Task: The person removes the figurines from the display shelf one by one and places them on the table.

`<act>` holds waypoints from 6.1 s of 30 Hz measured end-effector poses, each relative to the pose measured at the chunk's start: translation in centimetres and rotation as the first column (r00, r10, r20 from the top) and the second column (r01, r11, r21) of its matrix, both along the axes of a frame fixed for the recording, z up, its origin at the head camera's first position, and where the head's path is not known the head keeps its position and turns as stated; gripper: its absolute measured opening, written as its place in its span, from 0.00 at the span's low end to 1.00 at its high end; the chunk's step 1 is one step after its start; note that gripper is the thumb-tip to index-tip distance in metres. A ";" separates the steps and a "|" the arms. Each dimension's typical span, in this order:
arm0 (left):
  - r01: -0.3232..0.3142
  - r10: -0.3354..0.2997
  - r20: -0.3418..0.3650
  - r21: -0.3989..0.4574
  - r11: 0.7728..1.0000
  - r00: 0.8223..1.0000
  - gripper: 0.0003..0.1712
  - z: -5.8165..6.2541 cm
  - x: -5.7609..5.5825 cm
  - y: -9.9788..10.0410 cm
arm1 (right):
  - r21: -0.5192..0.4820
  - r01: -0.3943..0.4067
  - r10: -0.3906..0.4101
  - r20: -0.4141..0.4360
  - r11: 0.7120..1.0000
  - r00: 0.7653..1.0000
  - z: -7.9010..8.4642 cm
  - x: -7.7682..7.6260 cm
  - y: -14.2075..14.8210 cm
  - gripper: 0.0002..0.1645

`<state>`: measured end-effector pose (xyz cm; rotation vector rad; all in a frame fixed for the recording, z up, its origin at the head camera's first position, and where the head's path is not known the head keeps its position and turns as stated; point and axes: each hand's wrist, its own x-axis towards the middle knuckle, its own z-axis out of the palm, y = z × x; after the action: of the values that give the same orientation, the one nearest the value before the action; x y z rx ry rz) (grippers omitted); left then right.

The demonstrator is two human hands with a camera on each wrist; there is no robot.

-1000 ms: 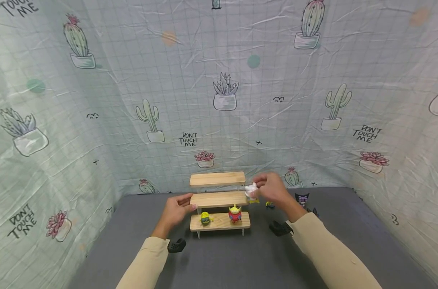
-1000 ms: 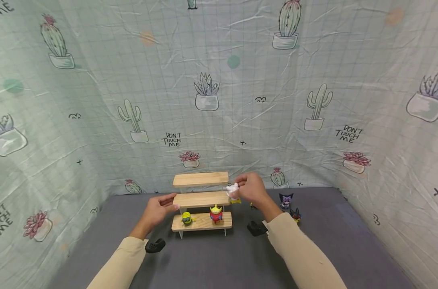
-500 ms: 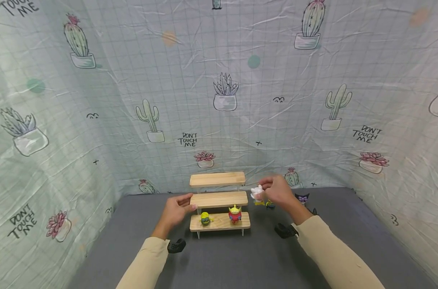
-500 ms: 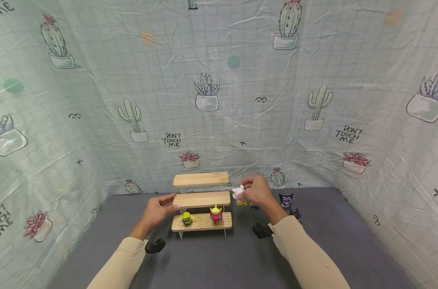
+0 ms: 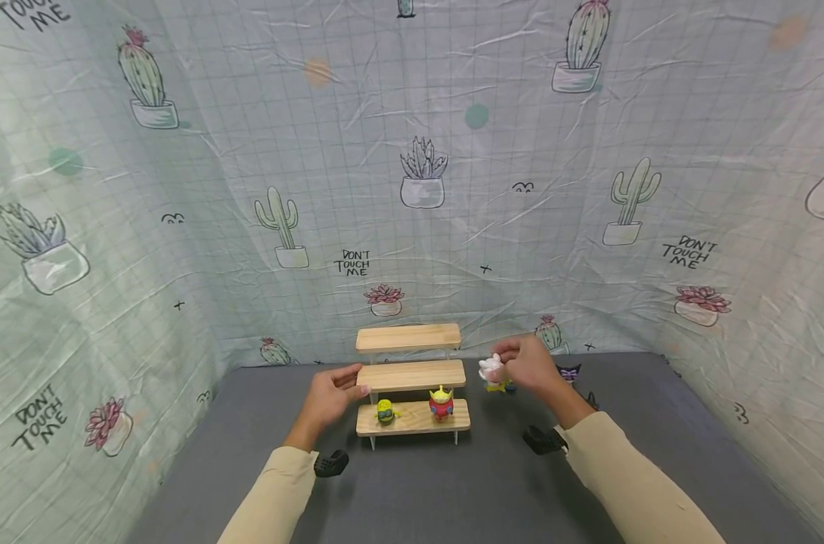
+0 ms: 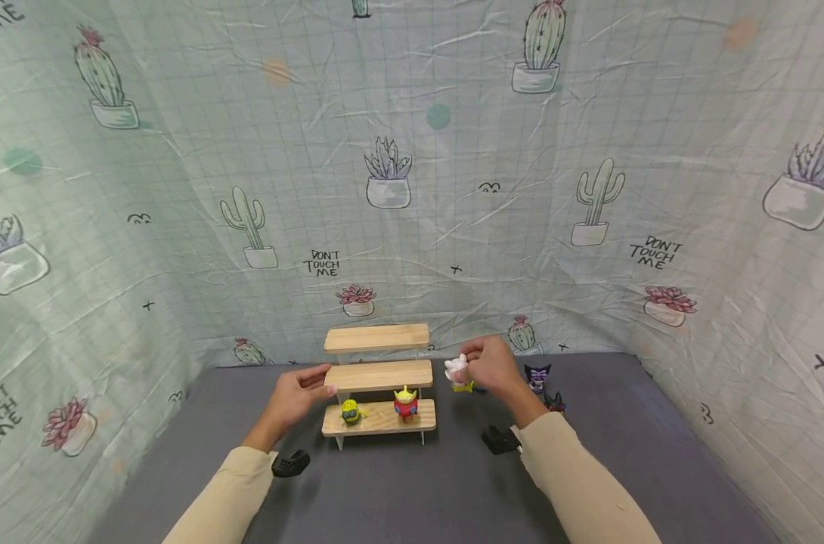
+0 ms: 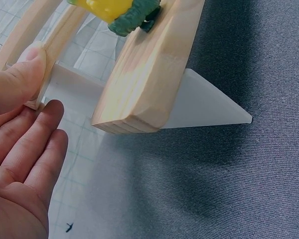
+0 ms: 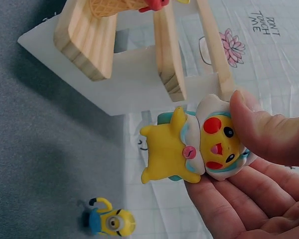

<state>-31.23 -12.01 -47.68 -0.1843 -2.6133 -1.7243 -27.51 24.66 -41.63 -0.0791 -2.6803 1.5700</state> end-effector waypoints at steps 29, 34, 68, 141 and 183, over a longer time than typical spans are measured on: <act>0.013 -0.013 0.014 0.001 1.000 1.000 0.32 0.1 0.1 -0.2 | -0.027 0.026 -0.026 0.024 0.999 0.999 -2.4 0.2 1.6 0.28; 0.010 -0.010 0.015 -0.001 1.000 1.000 0.32 0.0 0.1 -0.2 | -0.027 0.032 -0.031 0.034 0.999 0.999 -2.6 0.2 1.8 0.27; 0.004 -0.004 0.008 -0.009 1.000 1.000 0.32 0.0 0.0 -0.2 | -0.029 0.065 -0.064 0.031 0.997 0.997 -5.2 0.7 3.0 0.28; 0.011 -0.010 0.011 -0.029 1.000 1.000 0.32 0.0 0.1 -0.2 | 0.098 -0.024 0.025 -0.004 0.995 1.000 -7.3 2.8 4.0 0.34; 0.008 -0.007 0.032 -0.032 0.999 0.999 0.32 0.1 0.4 -0.5 | -0.190 -0.223 0.203 -0.122 0.956 0.972 -5.0 4.4 -4.2 0.24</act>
<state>-30.79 -12.49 -47.56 -0.1682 -2.6675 -1.7032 -23.09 20.51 -46.66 0.2876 -2.5152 1.8485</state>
